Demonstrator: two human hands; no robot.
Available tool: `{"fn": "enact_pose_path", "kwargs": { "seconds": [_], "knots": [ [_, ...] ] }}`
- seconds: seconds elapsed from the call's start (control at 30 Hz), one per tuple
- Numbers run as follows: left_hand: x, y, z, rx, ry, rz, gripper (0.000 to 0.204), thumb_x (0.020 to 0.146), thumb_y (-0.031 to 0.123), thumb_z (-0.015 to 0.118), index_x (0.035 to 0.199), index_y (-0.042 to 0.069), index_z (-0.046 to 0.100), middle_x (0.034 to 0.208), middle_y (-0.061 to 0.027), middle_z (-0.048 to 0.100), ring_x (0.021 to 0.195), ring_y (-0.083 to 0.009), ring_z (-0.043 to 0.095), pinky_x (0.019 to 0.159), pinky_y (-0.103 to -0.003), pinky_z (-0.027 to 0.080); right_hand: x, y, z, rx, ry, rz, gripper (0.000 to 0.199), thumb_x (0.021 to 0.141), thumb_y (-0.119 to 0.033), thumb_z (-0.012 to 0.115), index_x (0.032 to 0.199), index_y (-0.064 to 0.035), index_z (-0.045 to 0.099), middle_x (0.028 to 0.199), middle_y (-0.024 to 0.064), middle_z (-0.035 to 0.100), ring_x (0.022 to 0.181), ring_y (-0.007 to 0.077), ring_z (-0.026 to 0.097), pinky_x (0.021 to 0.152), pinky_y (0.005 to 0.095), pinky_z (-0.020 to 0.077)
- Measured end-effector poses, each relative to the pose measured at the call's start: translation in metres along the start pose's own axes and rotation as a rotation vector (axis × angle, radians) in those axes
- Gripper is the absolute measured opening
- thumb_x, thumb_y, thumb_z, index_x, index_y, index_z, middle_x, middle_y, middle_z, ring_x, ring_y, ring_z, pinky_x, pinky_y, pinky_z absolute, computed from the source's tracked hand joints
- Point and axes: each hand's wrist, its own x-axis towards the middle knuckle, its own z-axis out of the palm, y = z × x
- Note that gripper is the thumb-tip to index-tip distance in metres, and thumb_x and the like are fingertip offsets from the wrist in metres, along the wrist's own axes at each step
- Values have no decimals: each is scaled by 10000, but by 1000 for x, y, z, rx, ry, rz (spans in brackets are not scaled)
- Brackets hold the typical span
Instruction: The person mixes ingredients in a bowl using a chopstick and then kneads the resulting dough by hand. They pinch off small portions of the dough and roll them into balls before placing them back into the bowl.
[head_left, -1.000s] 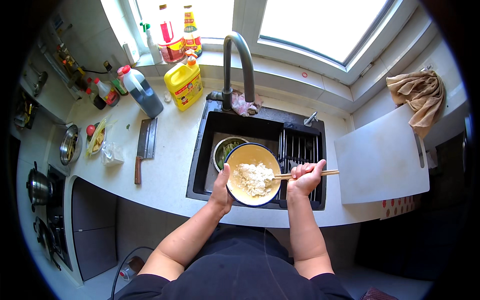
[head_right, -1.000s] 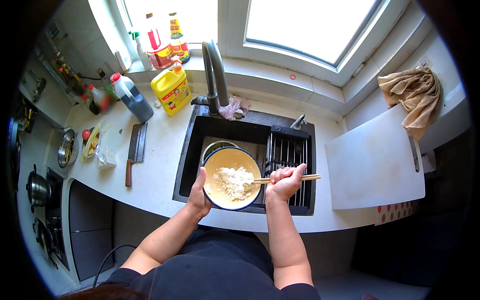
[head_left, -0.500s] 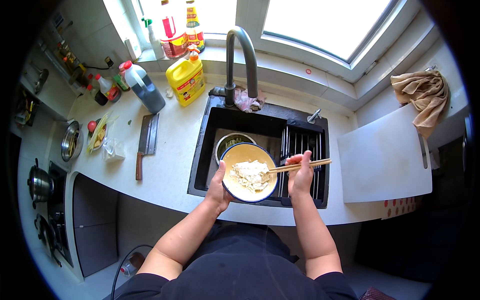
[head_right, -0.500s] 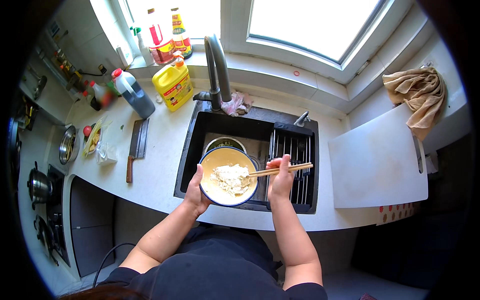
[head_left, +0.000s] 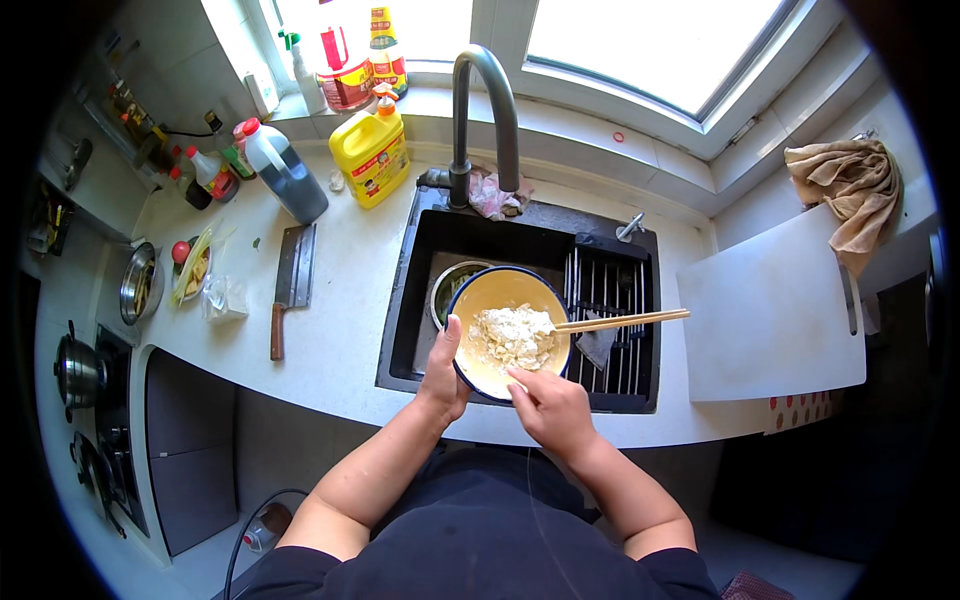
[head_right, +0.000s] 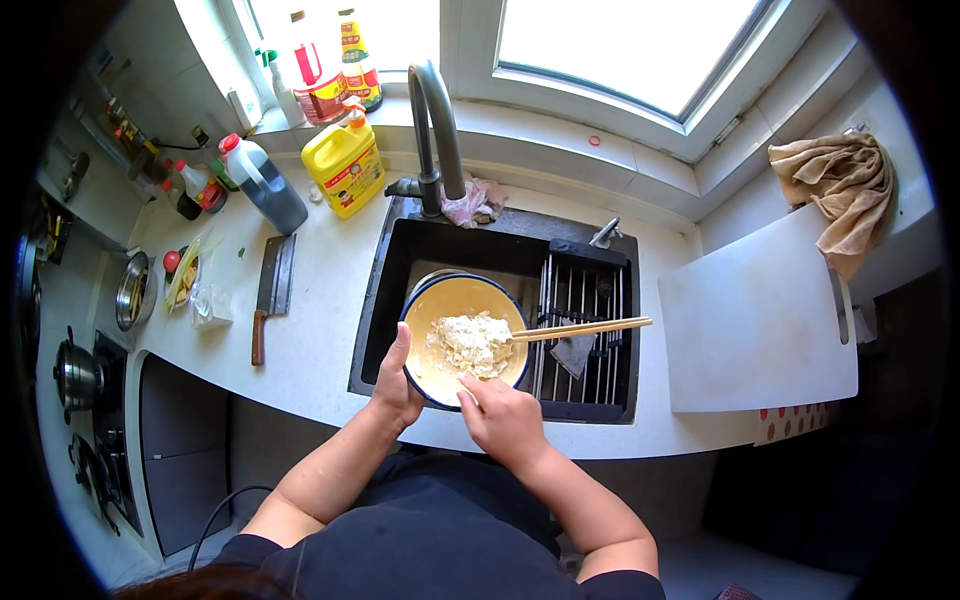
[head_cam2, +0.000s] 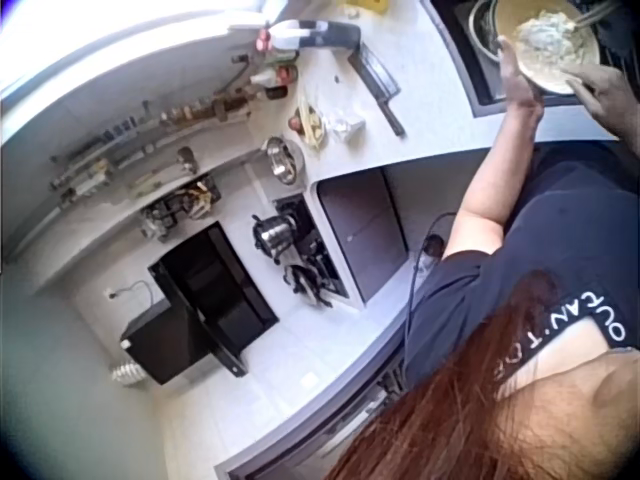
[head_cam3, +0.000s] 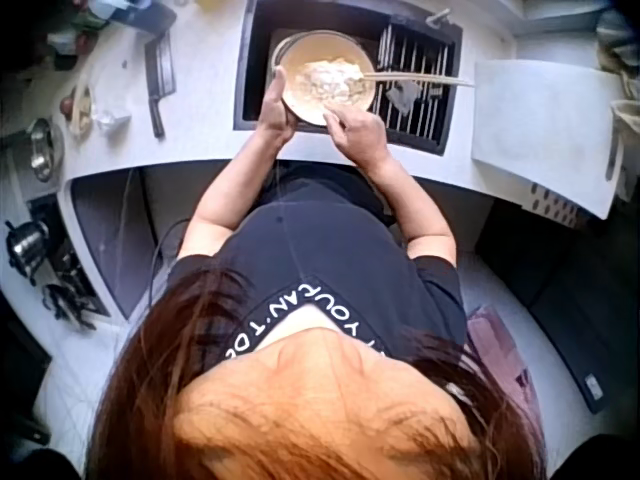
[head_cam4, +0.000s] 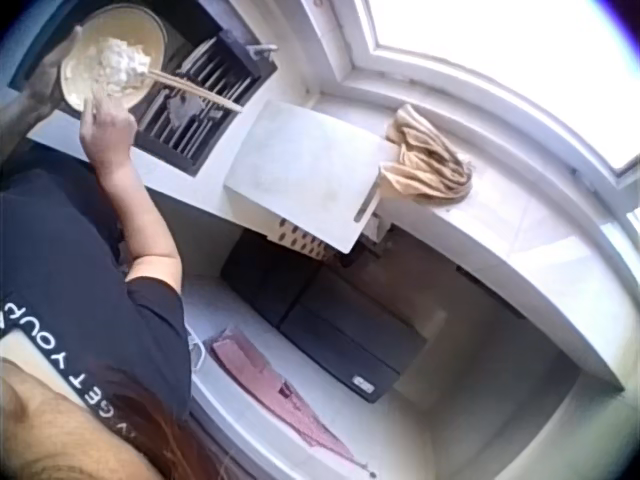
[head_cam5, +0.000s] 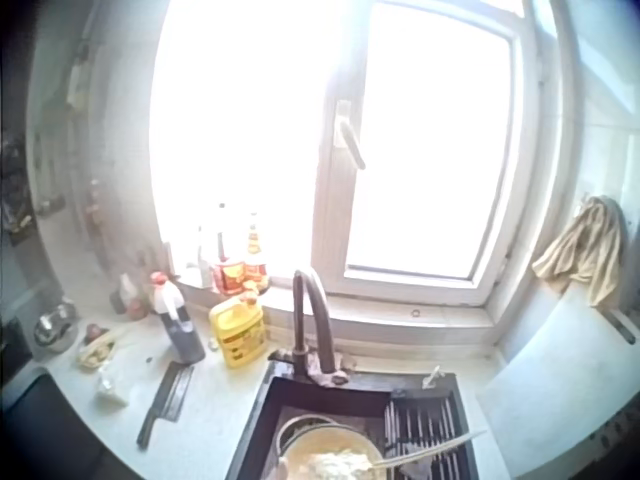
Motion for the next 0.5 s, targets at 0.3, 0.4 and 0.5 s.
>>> {"fn": "enact_pose_path", "kwargs": {
  "seconds": [0.3, 0.4, 0.5],
  "knots": [
    [-5, -3, 7, 29, -85, 25, 604, 888, 513, 459, 1226, 16, 410, 1154, -135, 545, 1068, -216, 550, 925, -349, 434, 23, 4, 18, -159, -333, 135, 210, 845, -226, 513, 933, -90, 646, 693, 161, 635, 652, 335, 629, 625, 443, 509],
    [-4, -8, 1, 13, -85, 15, 592, 892, 503, 460, 1219, 13, 408, 1144, -139, 545, 1064, -217, 551, 921, -350, 436, 25, 6, 22, -158, -359, 153, 225, 844, -229, 505, 949, -91, 647, 706, 169, 638, 671, 339, 630, 645, 448, 507],
    [-3, -11, -3, 4, -75, 12, 581, 897, 490, 463, 1215, 9, 403, 1142, -139, 541, 1065, -216, 550, 922, -350, 435, 26, 6, 24, -164, -368, 165, 235, 844, -231, 501, 962, -92, 648, 716, 170, 640, 677, 337, 630, 649, 445, 506]
  ]
}}
